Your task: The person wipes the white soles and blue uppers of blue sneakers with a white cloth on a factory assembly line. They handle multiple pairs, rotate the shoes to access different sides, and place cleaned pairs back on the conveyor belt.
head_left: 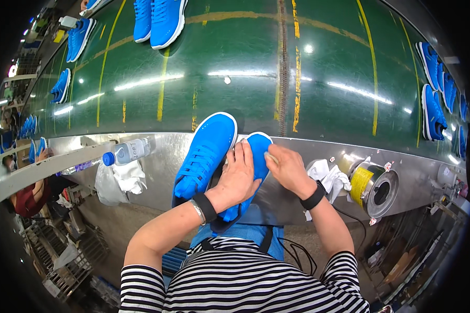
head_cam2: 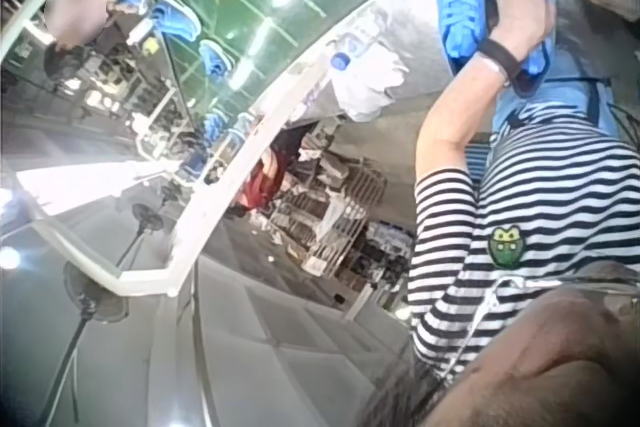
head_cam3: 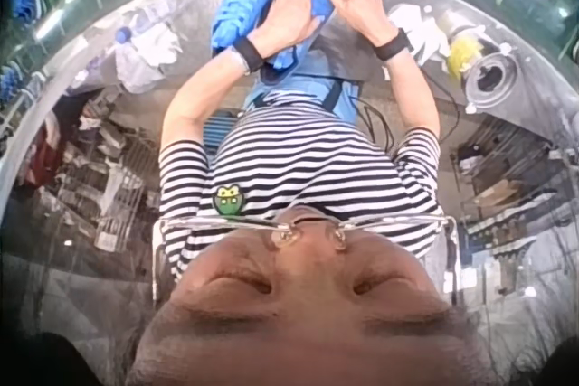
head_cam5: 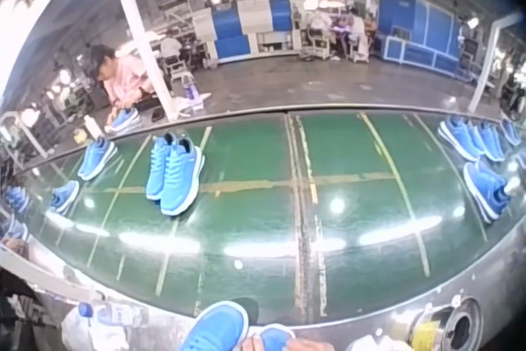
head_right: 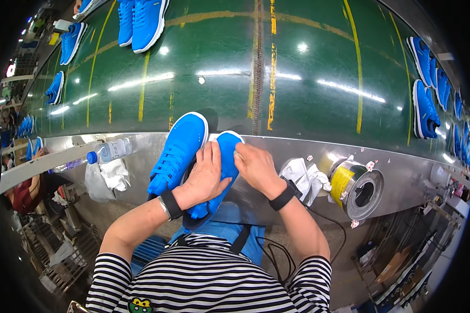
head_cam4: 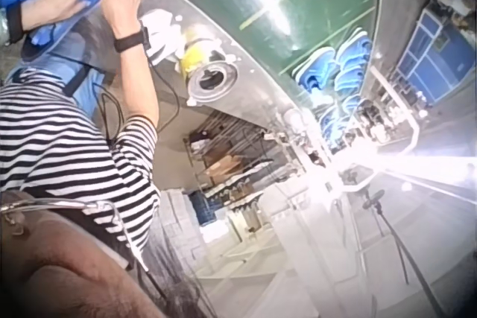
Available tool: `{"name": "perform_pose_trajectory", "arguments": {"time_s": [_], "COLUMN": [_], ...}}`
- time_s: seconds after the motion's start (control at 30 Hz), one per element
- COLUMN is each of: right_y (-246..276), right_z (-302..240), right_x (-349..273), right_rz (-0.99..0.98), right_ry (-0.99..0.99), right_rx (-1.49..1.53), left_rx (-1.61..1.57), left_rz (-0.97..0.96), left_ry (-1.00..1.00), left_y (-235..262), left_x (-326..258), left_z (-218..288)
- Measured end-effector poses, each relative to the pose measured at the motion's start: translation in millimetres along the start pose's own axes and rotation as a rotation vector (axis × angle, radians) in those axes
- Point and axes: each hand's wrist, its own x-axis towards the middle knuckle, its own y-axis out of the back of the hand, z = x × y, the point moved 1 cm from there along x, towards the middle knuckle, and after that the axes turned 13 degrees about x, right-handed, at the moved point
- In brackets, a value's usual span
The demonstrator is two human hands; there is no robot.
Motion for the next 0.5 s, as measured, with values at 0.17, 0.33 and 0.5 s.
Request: {"name": "perform_pose_trajectory", "arguments": {"time_s": [0.17, 0.33, 0.5], "right_y": [-22.6, 7.9, -1.4], "right_z": [-1.7, 5.6, 23.0], "right_x": [17.2, 25.1, 16.2], "right_rz": [0.313, 0.448, 0.33], "right_ry": [0.098, -0.233, -0.331], "right_rx": [-0.002, 1.421, 1.242], "left_rx": [-0.035, -0.038, -0.041], "left_rz": [0.003, -0.006, 0.093], "left_ry": [-0.003, 0.041, -0.007], "left_y": [0.4, -2.2, -7.2], "left_x": [3.3, -0.4, 0.2], "left_z": [0.7, -0.2, -1.6]}}
